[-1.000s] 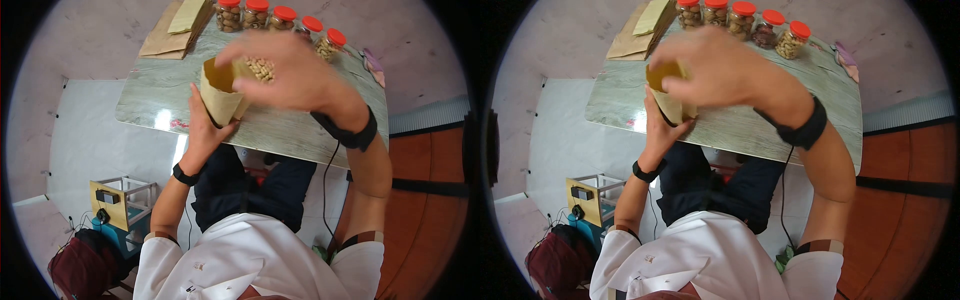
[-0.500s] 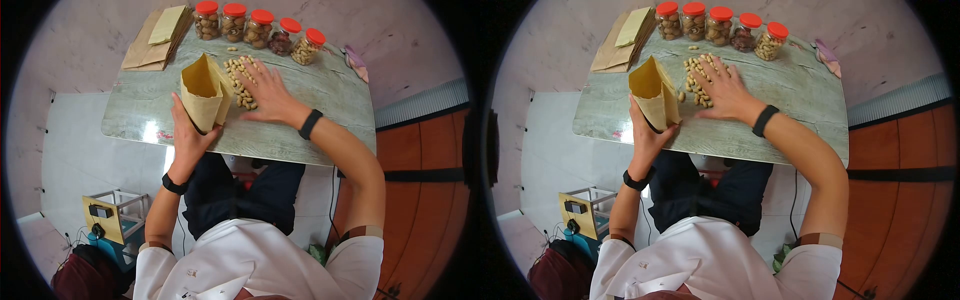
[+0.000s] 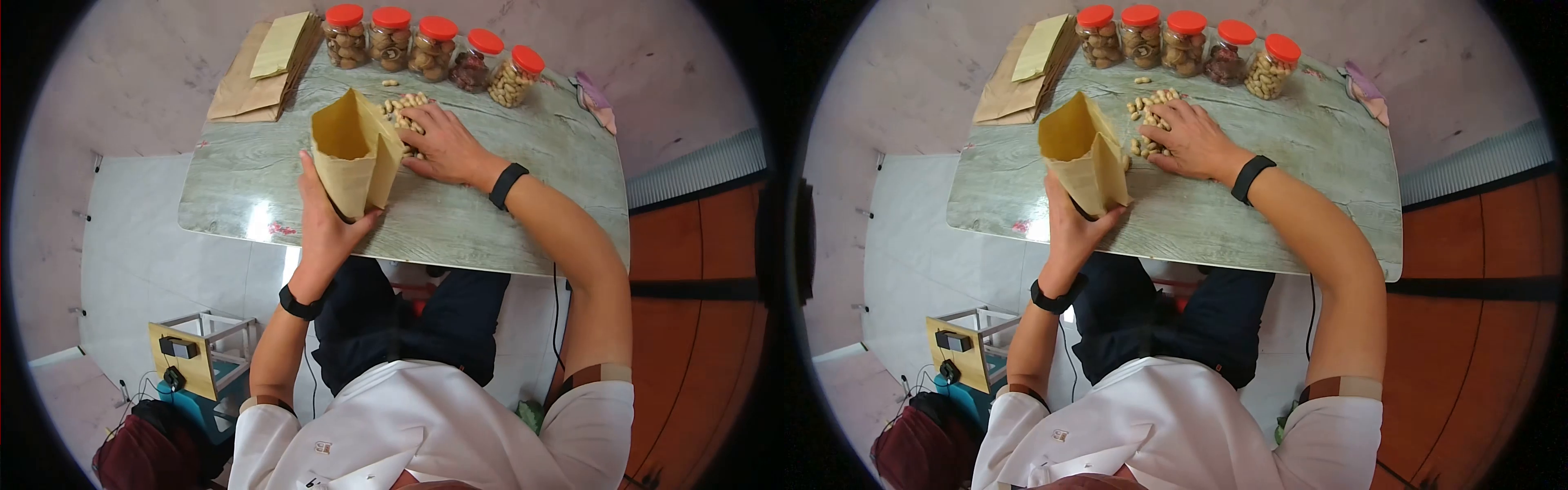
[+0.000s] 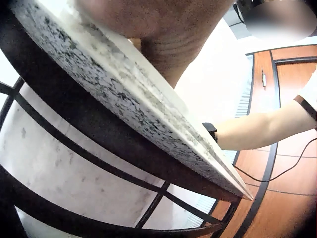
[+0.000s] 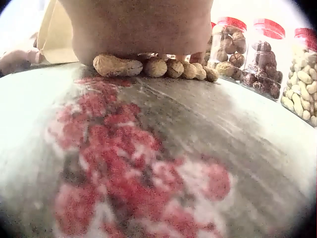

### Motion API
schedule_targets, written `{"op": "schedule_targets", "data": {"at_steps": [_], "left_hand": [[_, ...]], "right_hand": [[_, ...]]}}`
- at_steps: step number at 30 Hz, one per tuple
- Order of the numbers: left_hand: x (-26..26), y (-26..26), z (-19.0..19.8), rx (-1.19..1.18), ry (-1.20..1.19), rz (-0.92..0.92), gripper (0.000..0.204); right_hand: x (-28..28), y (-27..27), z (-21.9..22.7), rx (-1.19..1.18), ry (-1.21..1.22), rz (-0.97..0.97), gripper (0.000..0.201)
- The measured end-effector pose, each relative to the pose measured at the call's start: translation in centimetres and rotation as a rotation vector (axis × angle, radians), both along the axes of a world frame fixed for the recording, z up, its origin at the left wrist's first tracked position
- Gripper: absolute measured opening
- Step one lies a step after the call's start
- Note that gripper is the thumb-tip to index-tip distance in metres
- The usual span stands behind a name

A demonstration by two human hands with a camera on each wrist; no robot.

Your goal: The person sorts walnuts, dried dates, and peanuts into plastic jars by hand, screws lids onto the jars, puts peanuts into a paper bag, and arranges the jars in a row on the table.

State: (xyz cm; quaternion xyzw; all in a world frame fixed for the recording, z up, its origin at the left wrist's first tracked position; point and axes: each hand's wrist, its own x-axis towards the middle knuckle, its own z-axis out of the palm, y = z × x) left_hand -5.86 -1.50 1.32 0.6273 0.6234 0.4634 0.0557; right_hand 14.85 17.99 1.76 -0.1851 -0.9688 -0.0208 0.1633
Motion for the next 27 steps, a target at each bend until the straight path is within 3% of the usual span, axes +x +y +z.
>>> {"op": "schedule_targets", "data": {"at_steps": [18, 27], "left_hand": [[0.0, -0.3, 0.0, 0.013, 0.039, 0.007, 0.14], [-0.1, -0.3, -0.3, 0.024, 0.048, 0.008, 0.138]], "right_hand": [[-1.1, 0.7, 0.2, -0.067, -0.01, -0.034, 0.023], [-1.5, 1.2, 0.4, -0.061, -0.026, -0.022, 0.02]]}}
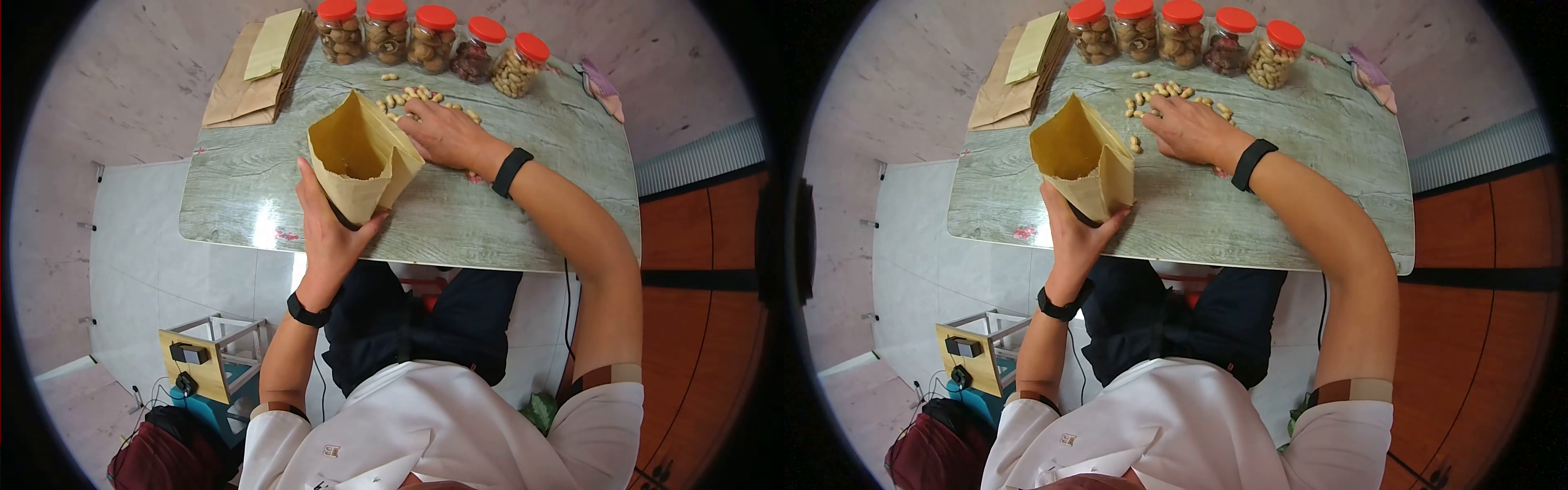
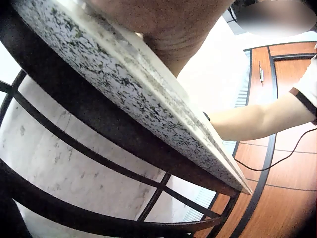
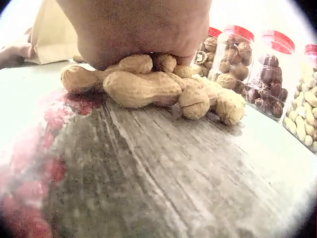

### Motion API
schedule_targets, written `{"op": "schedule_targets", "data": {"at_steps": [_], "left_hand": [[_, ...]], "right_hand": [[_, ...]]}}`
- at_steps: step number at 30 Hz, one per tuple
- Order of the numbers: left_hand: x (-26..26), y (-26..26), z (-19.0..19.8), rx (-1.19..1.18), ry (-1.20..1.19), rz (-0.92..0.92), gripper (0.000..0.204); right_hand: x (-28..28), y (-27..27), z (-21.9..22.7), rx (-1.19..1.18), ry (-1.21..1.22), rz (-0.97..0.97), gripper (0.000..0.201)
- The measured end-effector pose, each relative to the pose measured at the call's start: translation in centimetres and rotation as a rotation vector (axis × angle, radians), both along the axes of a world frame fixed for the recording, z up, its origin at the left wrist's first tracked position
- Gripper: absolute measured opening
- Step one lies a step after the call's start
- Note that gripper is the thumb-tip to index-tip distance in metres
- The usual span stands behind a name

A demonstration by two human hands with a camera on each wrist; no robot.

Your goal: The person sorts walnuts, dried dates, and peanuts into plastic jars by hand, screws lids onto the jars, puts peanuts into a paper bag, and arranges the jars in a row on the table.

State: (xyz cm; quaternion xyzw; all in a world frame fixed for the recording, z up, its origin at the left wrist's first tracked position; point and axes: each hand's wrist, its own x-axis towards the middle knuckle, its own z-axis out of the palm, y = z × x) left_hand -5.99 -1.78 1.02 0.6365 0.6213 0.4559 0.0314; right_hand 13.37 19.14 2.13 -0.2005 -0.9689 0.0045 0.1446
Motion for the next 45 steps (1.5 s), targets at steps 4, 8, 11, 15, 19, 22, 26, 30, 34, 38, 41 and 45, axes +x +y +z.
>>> {"op": "schedule_targets", "data": {"at_steps": [4, 8, 11, 15, 19, 22, 26, 30, 34, 38, 41, 45], "left_hand": [[0.0, 0.0, 0.0, 0.002, -0.003, 0.002, 0.137], [0.1, 0.0, 0.1, 0.008, -0.008, 0.006, 0.136], [0.2, 0.0, 0.4, 0.032, 0.006, 0.005, 0.136], [0.2, 0.0, 0.3, 0.034, -0.012, 0.016, 0.135], [0.3, -0.1, -0.2, 0.013, -0.069, 0.023, 0.138], [0.3, -0.1, -0.2, 0.0, -0.079, 0.019, 0.138], [0.3, 0.0, -0.2, 0.022, -0.058, 0.021, 0.138], [0.3, -0.1, -0.2, -0.001, -0.094, 0.022, 0.138], [0.3, -0.1, 0.1, -0.022, -0.1, 0.016, 0.137], [0.0, 0.0, -0.2, -0.018, -0.1, -0.007, 0.138], [0.1, -0.1, 0.0, -0.034, -0.117, -0.009, 0.138], [0.0, -0.1, 0.1, 0.006, -0.082, -0.005, 0.132]], "right_hand": [[-0.1, 0.2, -0.1, 0.02, 0.026, 0.007, 0.02], [-0.5, 0.5, 0.1, 0.013, 0.008, -0.016, 0.019], [-0.7, 0.5, 0.2, 0.0, -0.017, -0.044, 0.019], [-0.7, 0.5, 0.6, 0.016, 0.004, -0.013, 0.013], [-0.6, 0.6, 0.8, 0.023, 0.069, -0.031, 0.011], [-0.5, 1.1, 0.7, 0.036, 0.114, -0.018, 0.01], [-0.5, 1.4, 1.4, -0.071, 0.162, -0.057, 0.009], [-0.6, 3.9, 2.1, -0.223, 0.306, -0.089, 0.018], [-0.2, 3.9, 7.6, -0.906, 0.194, -0.372, 0.021], [-1.3, 1.6, 14.1, -1.107, 0.316, -0.209, 0.023], [-2.6, -2.4, 20.2, -1.219, 0.19, -0.066, 0.024], [-5.7, -5.9, 22.4, -0.975, -0.158, -0.077, 0.021]]}}
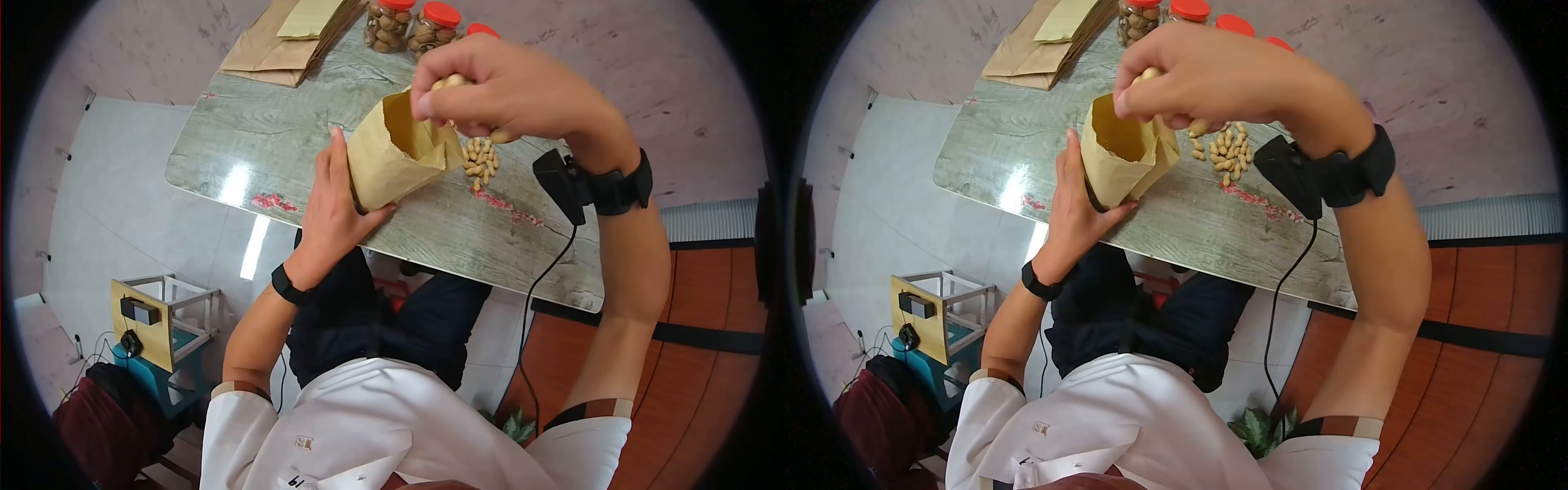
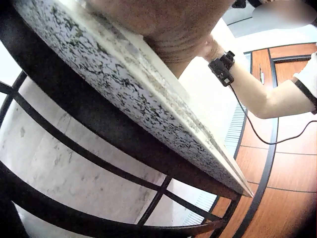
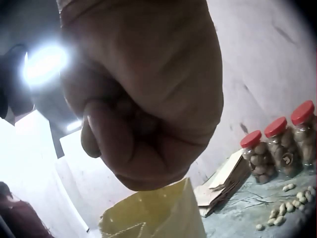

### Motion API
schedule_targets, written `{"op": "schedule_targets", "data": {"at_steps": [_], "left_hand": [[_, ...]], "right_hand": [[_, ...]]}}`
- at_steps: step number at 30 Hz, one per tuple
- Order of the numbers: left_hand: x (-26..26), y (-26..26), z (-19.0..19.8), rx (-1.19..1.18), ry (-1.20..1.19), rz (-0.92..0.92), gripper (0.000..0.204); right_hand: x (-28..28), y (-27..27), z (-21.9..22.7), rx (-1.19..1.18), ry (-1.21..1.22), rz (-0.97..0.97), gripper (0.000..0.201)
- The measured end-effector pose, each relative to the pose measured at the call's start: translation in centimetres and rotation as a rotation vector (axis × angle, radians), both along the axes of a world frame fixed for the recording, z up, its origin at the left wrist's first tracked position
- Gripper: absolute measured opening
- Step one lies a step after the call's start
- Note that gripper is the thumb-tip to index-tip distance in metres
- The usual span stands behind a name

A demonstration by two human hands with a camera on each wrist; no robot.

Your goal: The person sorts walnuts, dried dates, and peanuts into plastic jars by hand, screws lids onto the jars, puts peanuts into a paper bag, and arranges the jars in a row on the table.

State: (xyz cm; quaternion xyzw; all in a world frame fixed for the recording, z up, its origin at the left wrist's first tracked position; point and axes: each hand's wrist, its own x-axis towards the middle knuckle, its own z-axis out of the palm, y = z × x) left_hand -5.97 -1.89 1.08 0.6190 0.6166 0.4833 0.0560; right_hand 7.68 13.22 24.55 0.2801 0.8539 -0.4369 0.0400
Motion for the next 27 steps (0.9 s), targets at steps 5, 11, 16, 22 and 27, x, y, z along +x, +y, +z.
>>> {"op": "schedule_targets", "data": {"at_steps": [5, 11, 16, 22, 27], "left_hand": [[-0.1, 0.1, -0.4, 0.011, -0.014, -0.024, 0.139], [0.0, 0.0, 0.0, -0.007, -0.025, -0.059, 0.134], [-0.2, -0.1, 0.1, -0.013, -0.034, -0.086, 0.136], [-0.3, 0.0, -0.1, -0.028, -0.032, -0.087, 0.138], [-0.3, 0.0, 0.0, -0.044, -0.037, -0.093, 0.137]], "right_hand": [[-2.5, -0.2, -1.1, 0.275, -0.284, 0.116, 0.019], [-4.4, -1.7, -1.1, 0.572, -0.551, 0.095, 0.029], [-4.9, -1.9, -1.5, 0.647, -0.545, 0.129, 0.033], [-5.7, -1.7, -1.0, 0.66, -0.563, 0.155, 0.029], [-5.1, -1.1, -0.8, 0.587, -0.494, 0.091, 0.02]]}}
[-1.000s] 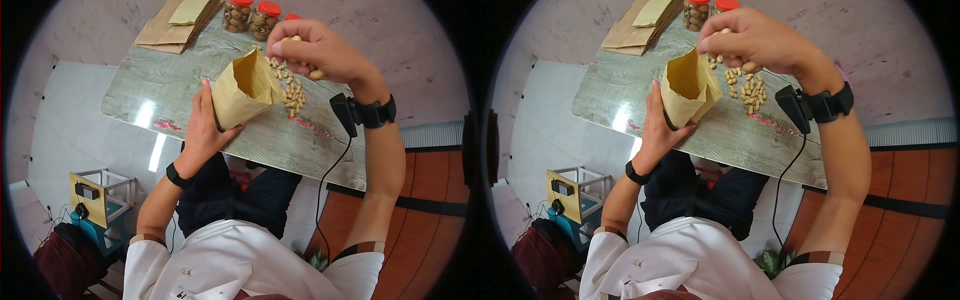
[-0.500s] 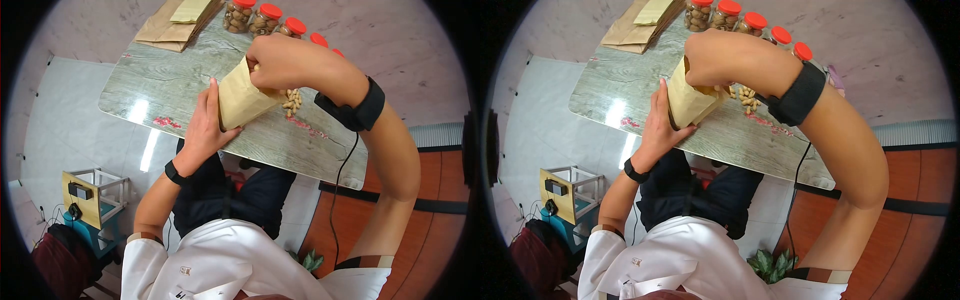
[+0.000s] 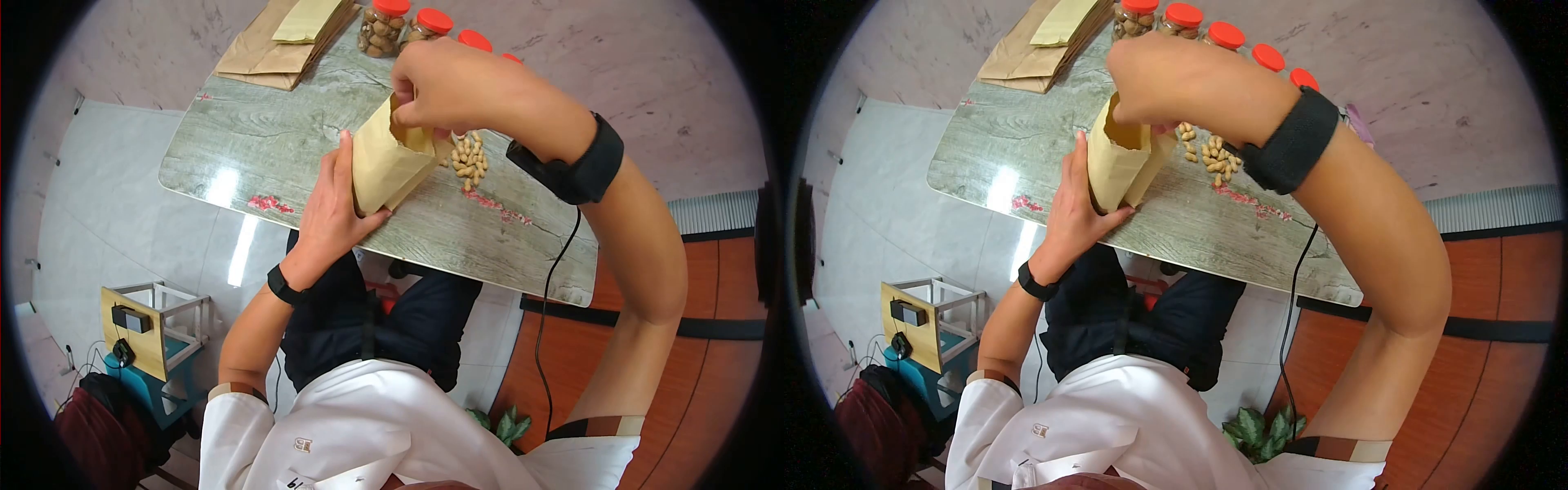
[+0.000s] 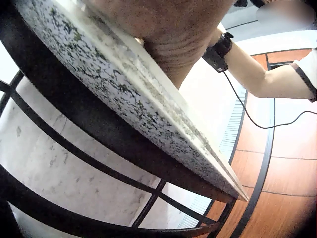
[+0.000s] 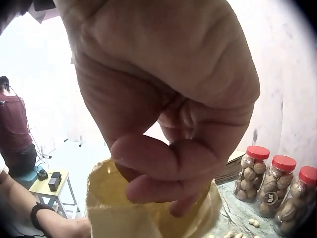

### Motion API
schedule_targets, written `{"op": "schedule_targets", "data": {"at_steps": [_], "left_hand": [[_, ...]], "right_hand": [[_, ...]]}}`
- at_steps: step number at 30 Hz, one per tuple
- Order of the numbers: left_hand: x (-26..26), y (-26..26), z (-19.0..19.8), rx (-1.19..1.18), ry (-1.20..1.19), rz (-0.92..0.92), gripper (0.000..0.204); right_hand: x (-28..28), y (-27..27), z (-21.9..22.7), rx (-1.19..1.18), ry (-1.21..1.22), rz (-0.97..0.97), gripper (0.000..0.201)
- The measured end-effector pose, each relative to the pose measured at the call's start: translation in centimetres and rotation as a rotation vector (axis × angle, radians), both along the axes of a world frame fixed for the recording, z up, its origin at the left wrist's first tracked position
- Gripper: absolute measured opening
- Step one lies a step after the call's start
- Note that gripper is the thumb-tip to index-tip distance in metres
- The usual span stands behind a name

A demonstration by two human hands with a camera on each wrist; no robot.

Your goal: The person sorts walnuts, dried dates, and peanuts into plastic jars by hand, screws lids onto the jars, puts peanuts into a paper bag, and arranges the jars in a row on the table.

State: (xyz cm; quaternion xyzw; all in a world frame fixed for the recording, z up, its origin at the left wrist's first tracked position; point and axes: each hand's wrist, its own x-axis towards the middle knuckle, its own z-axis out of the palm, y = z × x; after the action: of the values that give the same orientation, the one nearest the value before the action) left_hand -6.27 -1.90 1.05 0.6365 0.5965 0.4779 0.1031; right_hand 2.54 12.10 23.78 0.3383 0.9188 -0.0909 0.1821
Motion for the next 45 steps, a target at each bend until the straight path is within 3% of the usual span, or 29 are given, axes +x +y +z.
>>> {"op": "schedule_targets", "data": {"at_steps": [3, 5, 6, 9, 10, 12, 15, 17, 19, 22, 26, 28, 29, 31, 33, 35, 36, 37, 38, 39, 40, 41, 45], "left_hand": [[0.0, 0.1, -0.1, -0.022, -0.067, 0.022, 0.135], [-0.2, 0.1, 0.1, 0.057, -0.053, 0.072, 0.135], [-0.3, 0.0, 0.1, 0.072, -0.065, 0.082, 0.134], [-1.0, -0.3, -1.1, 0.031, -0.012, 0.068, 0.133], [-0.8, -0.5, -0.8, 0.001, 0.0, 0.087, 0.131], [-0.7, -0.5, -0.6, 0.007, -0.002, 0.084, 0.129], [-0.7, -0.5, -0.4, -0.008, 0.038, 0.093, 0.118], [-0.7, -0.5, -0.4, -0.022, 0.088, 0.097, 0.11], [-0.8, -0.6, -0.6, -0.107, -0.018, 0.085, 0.092], [-0.8, -0.5, -1.4, -0.117, -0.108, 0.076, 0.084], [-1.1, -0.6, -1.9, -0.108, -0.021, 0.064, 0.087], [-0.8, -0.7, -1.0, -0.013, -0.027, 0.108, 0.067], [-0.8, -0.8, -1.3, -0.022, -0.025, 0.105, 0.067], [-1.2, -1.0, -2.0, -0.065, -0.069, 0.081, 0.095], [-1.3, -1.0, -2.1, -0.054, -0.046, 0.085, 0.102], [-1.1, -0.9, -1.9, -0.038, -0.024, 0.084, 0.11], [-0.7, -0.8, -1.5, -0.009, -0.104, 0.081, 0.116], [-0.4, -0.7, -1.3, 0.019, -0.186, 0.078, 0.122], [-0.8, -0.6, -1.4, 0.029, -0.021, 0.101, 0.129], [-0.8, -0.6, -1.5, 0.028, -0.018, 0.097, 0.129], [-0.7, -0.6, -1.3, 0.032, -0.028, 0.1, 0.114], [-0.6, -0.6, -1.2, 0.038, -0.04, 0.103, 0.1], [-0.7, -0.6, -1.3, -0.007, -0.015, 0.087, 0.109]], "right_hand": [[2.0, 2.0, 0.2, -0.015, 0.192, -0.011, 0.023], [4.6, 5.4, -1.3, 0.0, 0.501, 0.002, 0.029], [6.1, 6.4, -1.8, 0.173, 0.524, 0.031, 0.036], [10.2, 7.2, -6.0, 0.083, 0.474, -0.103, 0.051], [11.8, 7.7, -8.8, 0.092, 0.481, -0.104, 0.051], [14.1, 8.6, -14.0, 0.197, 0.477, -0.008, 0.072], [12.4, 9.3, -15.7, 0.177, 0.38, 0.015, 0.081], [10.1, 10.6, -17.0, 0.178, 0.415, 0.02, 0.077], [7.5, 11.6, -18.0, 0.183, 0.456, 0.057, 0.076], [4.8, 12.3, -18.1, 0.107, 0.347, -0.02, 0.073], [3.7, 11.7, -19.7, 0.004, 0.404, -0.073, 0.073], [3.9, 9.5, -20.2, 0.048, 0.463, 0.038, 0.072], [4.0, 8.5, -20.5, 0.04, 0.465, 0.033, 0.072], [4.3, 6.4, -21.1, 0.156, 0.509, 0.171, 0.074], [4.5, 4.8, -21.7, 0.178, 0.548, 0.186, 0.081], [4.4, 3.7, -22.3, 0.349, 0.551, 0.297, 0.072], [4.5, 3.6, -22.3, 0.359, 0.563, 0.3, 0.056], [4.8, 3.7, -22.4, 0.359, 0.566, 0.291, 0.056], [5.2, 4.0, -22.5, 0.288, 0.658, 0.295, 0.049], [5.6, 4.2, -22.6, 0.219, 0.75, 0.301, 0.043], [6.3, 4.1, -22.7, 0.383, 0.658, 0.321, 0.038], [7.2, 4.3, -22.5, 0.384, 0.658, 0.32, 0.038], [10.9, 4.5, -20.5, 0.477, 0.37, 0.278, 0.045]]}}
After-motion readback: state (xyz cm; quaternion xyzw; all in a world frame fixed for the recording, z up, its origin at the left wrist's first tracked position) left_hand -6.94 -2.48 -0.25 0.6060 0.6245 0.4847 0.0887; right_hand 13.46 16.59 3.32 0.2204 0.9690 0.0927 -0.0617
